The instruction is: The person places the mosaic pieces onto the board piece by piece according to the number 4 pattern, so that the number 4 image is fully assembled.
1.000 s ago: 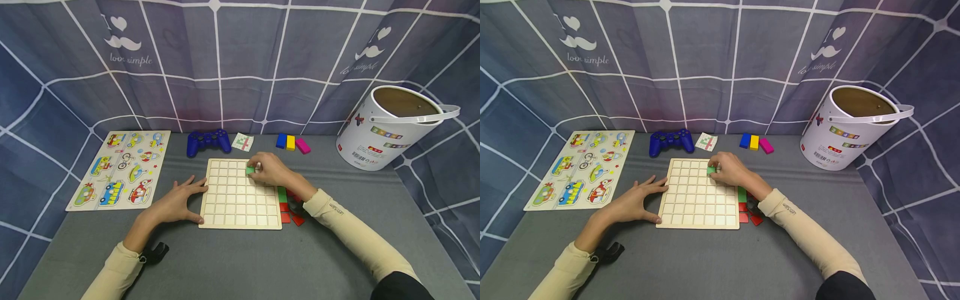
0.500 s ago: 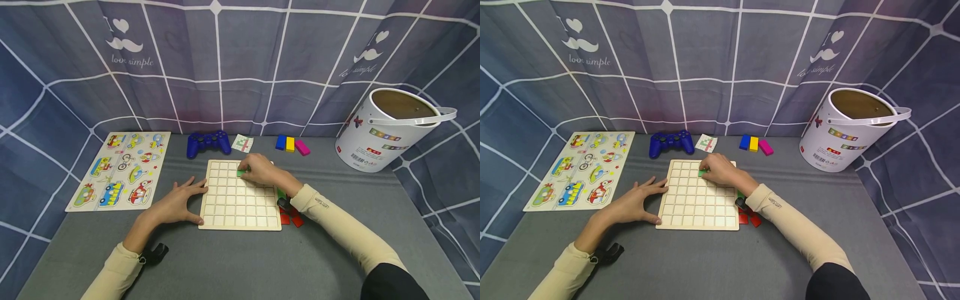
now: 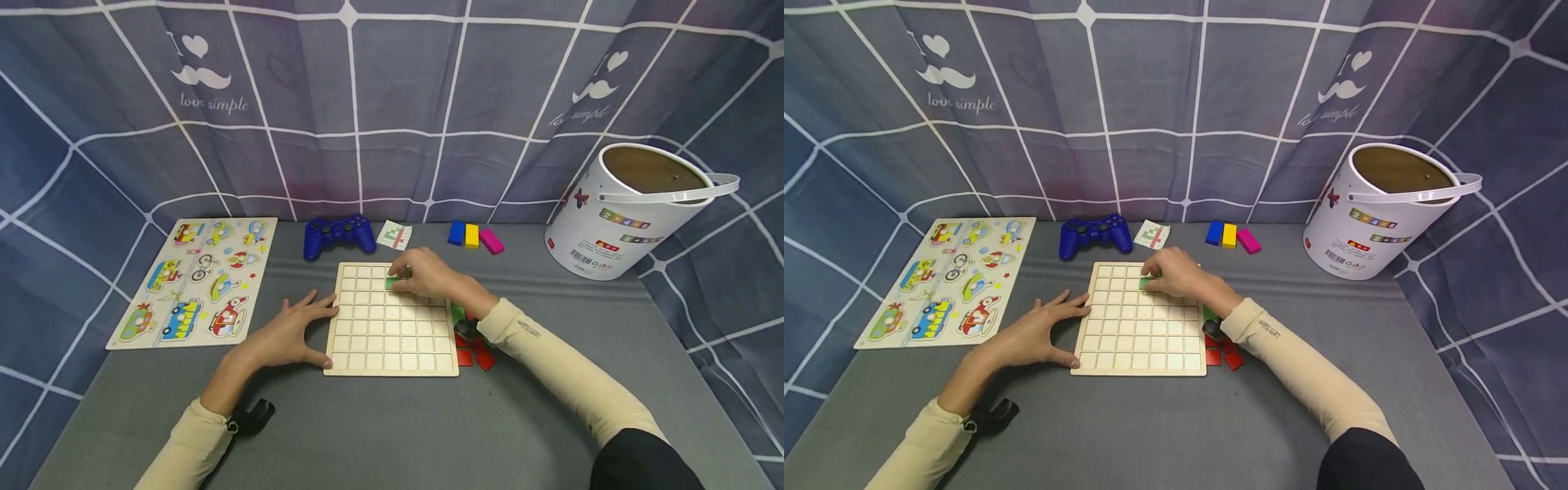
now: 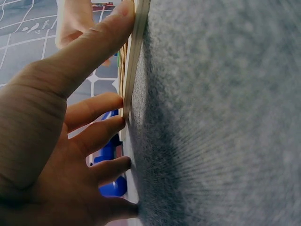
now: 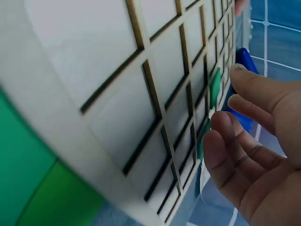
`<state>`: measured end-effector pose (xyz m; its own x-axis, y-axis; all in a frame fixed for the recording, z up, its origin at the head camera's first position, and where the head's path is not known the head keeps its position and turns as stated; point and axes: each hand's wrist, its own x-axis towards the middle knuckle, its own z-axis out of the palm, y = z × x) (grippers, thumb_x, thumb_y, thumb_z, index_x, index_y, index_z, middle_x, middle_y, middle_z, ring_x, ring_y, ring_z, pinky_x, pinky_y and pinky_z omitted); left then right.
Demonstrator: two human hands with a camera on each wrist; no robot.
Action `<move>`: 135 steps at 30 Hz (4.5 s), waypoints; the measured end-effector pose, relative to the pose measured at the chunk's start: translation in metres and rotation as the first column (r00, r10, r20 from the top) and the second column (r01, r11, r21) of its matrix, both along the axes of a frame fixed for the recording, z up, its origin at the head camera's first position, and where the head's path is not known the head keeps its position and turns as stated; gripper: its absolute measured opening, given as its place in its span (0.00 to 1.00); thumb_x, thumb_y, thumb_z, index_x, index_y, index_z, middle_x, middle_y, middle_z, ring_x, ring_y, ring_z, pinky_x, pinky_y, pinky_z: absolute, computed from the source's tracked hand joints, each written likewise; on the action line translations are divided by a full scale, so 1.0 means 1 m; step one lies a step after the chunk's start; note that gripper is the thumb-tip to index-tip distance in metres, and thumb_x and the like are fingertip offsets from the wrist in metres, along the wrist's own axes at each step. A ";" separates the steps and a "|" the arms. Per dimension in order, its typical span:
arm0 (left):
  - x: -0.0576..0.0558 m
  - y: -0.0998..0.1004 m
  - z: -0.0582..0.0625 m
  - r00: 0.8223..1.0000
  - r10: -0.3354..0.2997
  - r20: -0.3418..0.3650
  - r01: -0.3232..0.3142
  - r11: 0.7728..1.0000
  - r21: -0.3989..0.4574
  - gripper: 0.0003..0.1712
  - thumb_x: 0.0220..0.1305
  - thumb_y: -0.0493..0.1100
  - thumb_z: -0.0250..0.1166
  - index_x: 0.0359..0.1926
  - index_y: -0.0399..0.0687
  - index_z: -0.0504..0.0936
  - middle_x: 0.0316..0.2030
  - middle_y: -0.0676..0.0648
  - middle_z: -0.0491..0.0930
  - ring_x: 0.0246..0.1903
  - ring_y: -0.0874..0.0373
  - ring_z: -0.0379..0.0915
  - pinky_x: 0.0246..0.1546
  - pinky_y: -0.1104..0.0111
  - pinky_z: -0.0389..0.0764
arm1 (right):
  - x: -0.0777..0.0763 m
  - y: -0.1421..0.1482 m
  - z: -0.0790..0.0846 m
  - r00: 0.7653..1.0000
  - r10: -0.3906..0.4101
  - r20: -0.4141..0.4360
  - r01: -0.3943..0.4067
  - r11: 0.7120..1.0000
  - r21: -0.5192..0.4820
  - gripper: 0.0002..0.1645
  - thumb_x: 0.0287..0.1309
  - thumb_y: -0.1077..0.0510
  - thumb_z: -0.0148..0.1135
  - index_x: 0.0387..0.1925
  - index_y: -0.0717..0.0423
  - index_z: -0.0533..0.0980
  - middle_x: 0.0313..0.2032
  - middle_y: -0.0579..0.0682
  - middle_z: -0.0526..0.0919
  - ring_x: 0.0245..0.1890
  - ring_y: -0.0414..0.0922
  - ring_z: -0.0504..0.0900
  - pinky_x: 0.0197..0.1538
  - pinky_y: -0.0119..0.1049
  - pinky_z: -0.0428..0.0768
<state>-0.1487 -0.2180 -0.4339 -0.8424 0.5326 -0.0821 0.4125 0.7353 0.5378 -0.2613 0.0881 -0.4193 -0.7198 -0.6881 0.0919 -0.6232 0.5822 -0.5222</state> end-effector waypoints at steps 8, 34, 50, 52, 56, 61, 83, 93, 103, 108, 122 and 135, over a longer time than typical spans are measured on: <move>0.000 0.000 -0.001 1.000 -0.005 -0.002 0.005 1.000 0.013 0.57 0.38 0.58 0.84 0.70 0.46 0.72 0.76 0.46 0.56 0.75 0.36 0.41 0.59 0.23 0.38 | 0.018 0.039 0.003 0.997 -0.056 -0.044 0.053 0.996 -0.073 0.09 0.58 0.61 0.71 0.41 0.57 0.88 0.36 0.48 0.85 0.27 0.39 0.80 0.33 0.36 0.79; -0.002 -0.001 0.001 1.000 0.005 -0.007 -0.005 1.000 0.008 0.57 0.38 0.58 0.84 0.70 0.46 0.73 0.76 0.46 0.56 0.75 0.36 0.41 0.59 0.24 0.37 | 0.054 0.108 -0.015 0.991 -0.129 -0.042 0.128 0.992 -0.012 0.11 0.54 0.62 0.75 0.41 0.54 0.87 0.36 0.45 0.86 0.22 0.35 0.72 0.29 0.34 0.74; 0.001 0.002 -0.001 1.000 0.007 0.018 -0.007 1.000 0.008 0.56 0.38 0.57 0.84 0.70 0.46 0.72 0.76 0.47 0.56 0.75 0.36 0.40 0.60 0.24 0.36 | 0.050 0.117 -0.018 0.980 -0.174 -0.091 0.181 0.981 0.069 0.15 0.52 0.53 0.77 0.42 0.54 0.87 0.31 0.42 0.81 0.26 0.39 0.71 0.30 0.37 0.71; 0.001 0.001 -0.001 1.000 0.008 0.016 -0.008 1.000 0.012 0.56 0.38 0.57 0.84 0.70 0.46 0.73 0.76 0.47 0.56 0.75 0.36 0.40 0.60 0.24 0.35 | 0.049 0.117 -0.018 0.981 -0.175 -0.088 0.182 0.980 0.081 0.17 0.51 0.53 0.78 0.43 0.54 0.87 0.31 0.42 0.81 0.28 0.39 0.71 0.32 0.36 0.71; 0.001 0.001 -0.002 1.000 0.006 0.016 -0.006 1.000 0.009 0.56 0.39 0.58 0.84 0.70 0.46 0.72 0.76 0.47 0.56 0.75 0.36 0.40 0.60 0.24 0.35 | 0.048 0.116 -0.018 0.981 -0.175 -0.080 0.181 0.981 0.073 0.16 0.50 0.55 0.78 0.42 0.53 0.87 0.32 0.43 0.81 0.28 0.40 0.71 0.31 0.37 0.72; 0.001 0.000 -0.002 1.000 0.007 0.017 -0.007 1.000 0.012 0.56 0.39 0.59 0.83 0.70 0.47 0.72 0.76 0.48 0.55 0.75 0.36 0.39 0.60 0.25 0.35 | 0.046 0.117 -0.020 0.979 -0.182 -0.088 0.187 0.981 0.052 0.15 0.49 0.54 0.78 0.41 0.51 0.88 0.31 0.42 0.82 0.27 0.39 0.71 0.31 0.37 0.71; 0.002 0.000 -0.002 1.000 0.004 0.012 -0.004 1.000 0.001 0.57 0.39 0.60 0.83 0.70 0.47 0.72 0.76 0.47 0.56 0.75 0.36 0.40 0.60 0.24 0.36 | 0.036 0.055 -0.016 0.997 -0.066 -0.036 0.062 0.992 -0.107 0.13 0.48 0.55 0.76 0.39 0.50 0.89 0.30 0.44 0.82 0.27 0.39 0.77 0.31 0.35 0.76; 0.002 0.000 -0.003 1.000 0.006 0.017 -0.006 1.000 -0.001 0.57 0.39 0.60 0.83 0.70 0.47 0.72 0.76 0.47 0.56 0.75 0.36 0.40 0.60 0.24 0.36 | 0.028 0.014 -0.016 1.000 -0.013 -0.013 0.011 0.995 -0.096 0.12 0.51 0.57 0.75 0.39 0.52 0.88 0.32 0.44 0.83 0.29 0.40 0.78 0.34 0.35 0.78; 0.002 -0.001 -0.002 1.000 0.000 0.004 0.000 1.000 0.008 0.56 0.39 0.60 0.83 0.70 0.46 0.72 0.76 0.46 0.56 0.75 0.35 0.41 0.59 0.24 0.37 | 0.024 -0.012 -0.017 0.998 0.044 -0.035 -0.046 0.997 -0.064 0.07 0.50 0.58 0.75 0.34 0.49 0.87 0.30 0.43 0.83 0.30 0.39 0.78 0.34 0.34 0.77; 0.001 -0.001 -0.002 1.000 -0.006 -0.009 0.006 1.000 0.002 0.56 0.39 0.60 0.83 0.69 0.46 0.73 0.76 0.47 0.56 0.75 0.35 0.41 0.59 0.24 0.37 | 0.023 -0.017 -0.012 0.999 0.034 -0.026 -0.034 0.999 -0.014 0.09 0.51 0.57 0.77 0.36 0.48 0.88 0.30 0.41 0.83 0.30 0.37 0.78 0.33 0.33 0.77; 0.001 -0.003 -0.001 1.000 0.005 0.009 -0.005 1.000 -0.003 0.56 0.39 0.60 0.83 0.70 0.46 0.72 0.76 0.46 0.56 0.75 0.35 0.41 0.59 0.24 0.36 | 0.014 -0.035 -0.008 0.998 0.053 0.020 -0.054 0.997 0.046 0.12 0.49 0.54 0.80 0.36 0.50 0.88 0.28 0.39 0.84 0.29 0.36 0.80 0.34 0.32 0.78; 0.001 0.000 -0.003 1.000 0.001 0.015 -0.001 1.000 0.005 0.57 0.39 0.61 0.82 0.70 0.47 0.72 0.76 0.47 0.55 0.75 0.37 0.40 0.61 0.25 0.35 | 0.025 0.009 -0.002 1.000 0.009 0.017 -0.008 0.996 -0.090 0.07 0.55 0.59 0.74 0.37 0.56 0.87 0.28 0.41 0.84 0.26 0.37 0.81 0.33 0.34 0.80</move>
<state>-0.1474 -0.2184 -0.4370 -0.8418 0.5319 -0.0919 0.4032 0.7329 0.5479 -0.2362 0.0969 -0.4217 -0.7160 -0.6838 0.1408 -0.6181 0.5271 -0.5833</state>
